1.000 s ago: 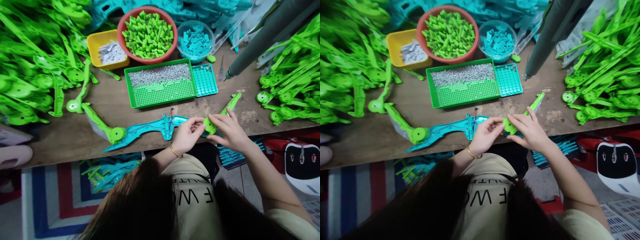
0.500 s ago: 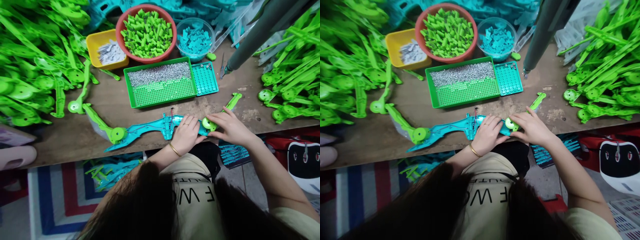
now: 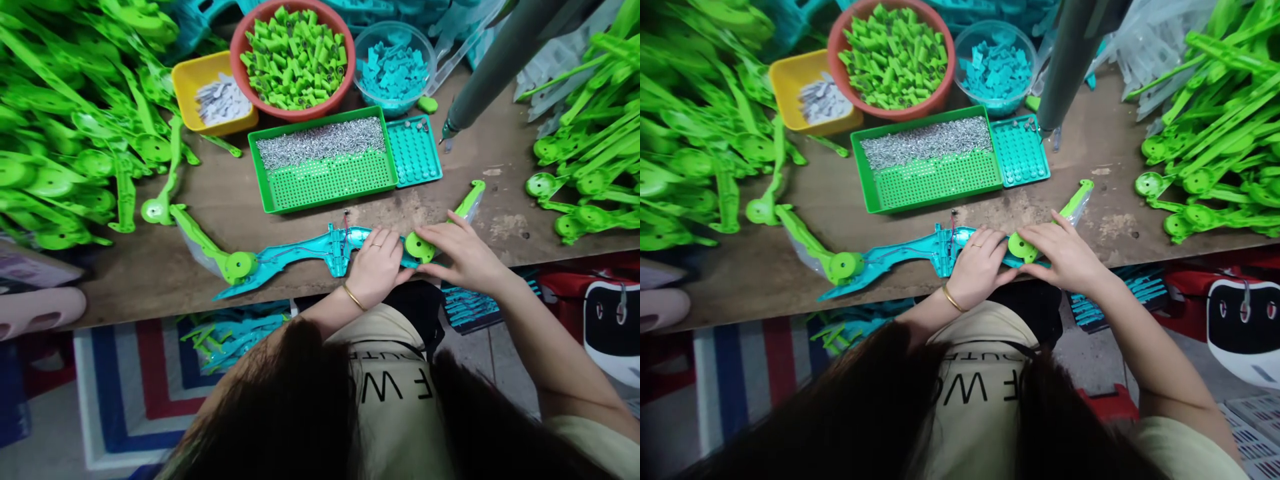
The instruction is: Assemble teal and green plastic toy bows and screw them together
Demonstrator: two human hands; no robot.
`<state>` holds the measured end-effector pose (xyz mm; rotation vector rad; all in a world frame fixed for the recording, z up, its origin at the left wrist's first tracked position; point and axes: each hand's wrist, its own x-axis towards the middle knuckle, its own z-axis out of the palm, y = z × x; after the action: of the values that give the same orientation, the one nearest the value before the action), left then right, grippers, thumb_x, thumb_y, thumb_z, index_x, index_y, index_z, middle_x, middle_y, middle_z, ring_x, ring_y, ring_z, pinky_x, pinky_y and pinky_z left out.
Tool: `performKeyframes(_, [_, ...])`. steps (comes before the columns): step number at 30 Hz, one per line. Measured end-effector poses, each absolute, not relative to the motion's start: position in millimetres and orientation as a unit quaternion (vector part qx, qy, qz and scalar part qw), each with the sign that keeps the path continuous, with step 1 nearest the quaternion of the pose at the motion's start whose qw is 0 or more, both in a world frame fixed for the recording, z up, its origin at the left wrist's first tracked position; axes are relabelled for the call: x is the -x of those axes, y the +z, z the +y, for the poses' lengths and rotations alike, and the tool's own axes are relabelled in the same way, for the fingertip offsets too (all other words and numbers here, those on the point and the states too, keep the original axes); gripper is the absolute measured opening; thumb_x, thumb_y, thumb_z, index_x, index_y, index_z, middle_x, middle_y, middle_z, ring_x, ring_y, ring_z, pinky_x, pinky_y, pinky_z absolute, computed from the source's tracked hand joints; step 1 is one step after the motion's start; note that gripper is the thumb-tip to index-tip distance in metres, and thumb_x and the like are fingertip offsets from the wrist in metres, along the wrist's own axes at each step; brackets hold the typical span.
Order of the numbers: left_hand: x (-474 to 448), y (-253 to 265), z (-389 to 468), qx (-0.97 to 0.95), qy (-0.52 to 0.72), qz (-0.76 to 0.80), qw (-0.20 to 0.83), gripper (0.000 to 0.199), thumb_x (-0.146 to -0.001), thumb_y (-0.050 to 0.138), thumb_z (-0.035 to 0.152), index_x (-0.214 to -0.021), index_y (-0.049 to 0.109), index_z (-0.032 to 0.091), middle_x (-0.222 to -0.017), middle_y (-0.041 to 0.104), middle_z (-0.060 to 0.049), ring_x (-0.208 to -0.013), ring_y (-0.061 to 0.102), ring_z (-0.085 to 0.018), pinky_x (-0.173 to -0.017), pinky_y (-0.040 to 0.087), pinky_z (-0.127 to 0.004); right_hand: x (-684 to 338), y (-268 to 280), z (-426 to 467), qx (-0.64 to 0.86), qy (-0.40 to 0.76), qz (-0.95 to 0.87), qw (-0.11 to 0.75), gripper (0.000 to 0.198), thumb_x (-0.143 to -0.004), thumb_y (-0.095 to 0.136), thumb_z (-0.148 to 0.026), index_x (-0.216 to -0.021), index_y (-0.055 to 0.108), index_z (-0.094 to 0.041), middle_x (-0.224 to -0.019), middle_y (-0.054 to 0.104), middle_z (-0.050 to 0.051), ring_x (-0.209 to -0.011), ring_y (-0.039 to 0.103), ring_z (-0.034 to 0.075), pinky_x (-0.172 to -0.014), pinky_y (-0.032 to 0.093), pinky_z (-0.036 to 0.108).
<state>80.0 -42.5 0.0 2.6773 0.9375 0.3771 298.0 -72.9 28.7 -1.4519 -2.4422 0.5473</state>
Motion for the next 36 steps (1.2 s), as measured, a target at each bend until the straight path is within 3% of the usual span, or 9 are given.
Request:
performKeyframes(8, [-81.3,1.0,-42.8,-0.922,0.128,0.331,0.153,0.047,-0.089,0.057,0.047,-0.112,0.061,0.006,-0.119,0.063,-0.019,-0.118,0.056,-0.031,-0.111,0.039,-0.049,-300.8,28.6,-69.0,0.506,0.202,-0.833,0.099,0.058,-0.087,0.060,-0.048,-0.134,0.053,-0.015,-0.125,0.065,0.015,-0.117,0.060,0.029,-0.111,0.036,0.055])
performKeyframes(20, [-80.3,2.0,-42.4,-0.920,0.125,0.331,0.169,0.047,-0.090,0.056,0.047,-0.114,0.060,0.007,-0.119,0.063,-0.019,-0.119,0.056,-0.031,-0.111,0.039,-0.051,-302.0,25.8,-69.6,0.516,0.230,-0.819,0.103,0.060,-0.085,0.062,-0.046,-0.138,0.049,-0.020,-0.128,0.064,0.014,-0.120,0.059,0.031,-0.112,0.032,0.062])
performKeyframes(26, [-91.3,7.5,-52.6,-0.935,0.142,0.299,0.126,0.046,-0.089,0.059,0.037,-0.122,0.057,0.005,-0.126,0.060,-0.020,-0.126,0.053,-0.032,-0.114,0.038,-0.050,-299.8,18.4,-73.0,0.530,0.240,-0.805,0.118,0.067,-0.085,0.061,-0.043,-0.143,0.038,-0.019,-0.130,0.061,0.015,-0.119,0.060,0.031,-0.114,0.029,0.064])
performKeyframes(31, [-105.0,-4.2,-56.7,-0.952,0.148,0.235,0.132,0.038,-0.095,0.048,0.025,-0.126,0.056,0.005,-0.134,0.058,-0.020,-0.134,0.048,-0.029,-0.115,0.039,-0.046,-303.7,26.4,-75.7,0.516,0.249,-0.809,0.131,0.073,-0.086,0.061,-0.036,-0.149,0.028,-0.018,-0.137,0.056,0.015,-0.125,0.056,0.029,-0.116,0.030,0.060])
performKeyframes(34, [-105.5,-8.9,-53.5,-0.954,0.153,0.223,0.131,0.032,-0.096,0.045,0.020,-0.122,0.059,0.007,-0.132,0.061,-0.017,-0.133,0.050,-0.027,-0.113,0.042,-0.043,-326.9,31.5,-63.2,0.562,0.212,-0.779,0.181,0.058,-0.088,0.059,-0.038,-0.141,0.043,-0.021,-0.135,0.057,0.013,-0.125,0.054,0.028,-0.112,0.036,0.055])
performKeyframes(36, [-103.9,-8.8,-51.7,-0.953,0.160,0.222,0.126,0.031,-0.096,0.046,0.020,-0.120,0.061,0.008,-0.131,0.062,-0.016,-0.131,0.052,-0.027,-0.112,0.044,-0.043,-350.4,24.7,-48.5,0.664,0.139,-0.701,0.219,0.045,-0.089,0.058,-0.038,-0.130,0.056,-0.019,-0.119,0.063,0.015,-0.112,0.058,0.029,-0.101,0.045,0.050])
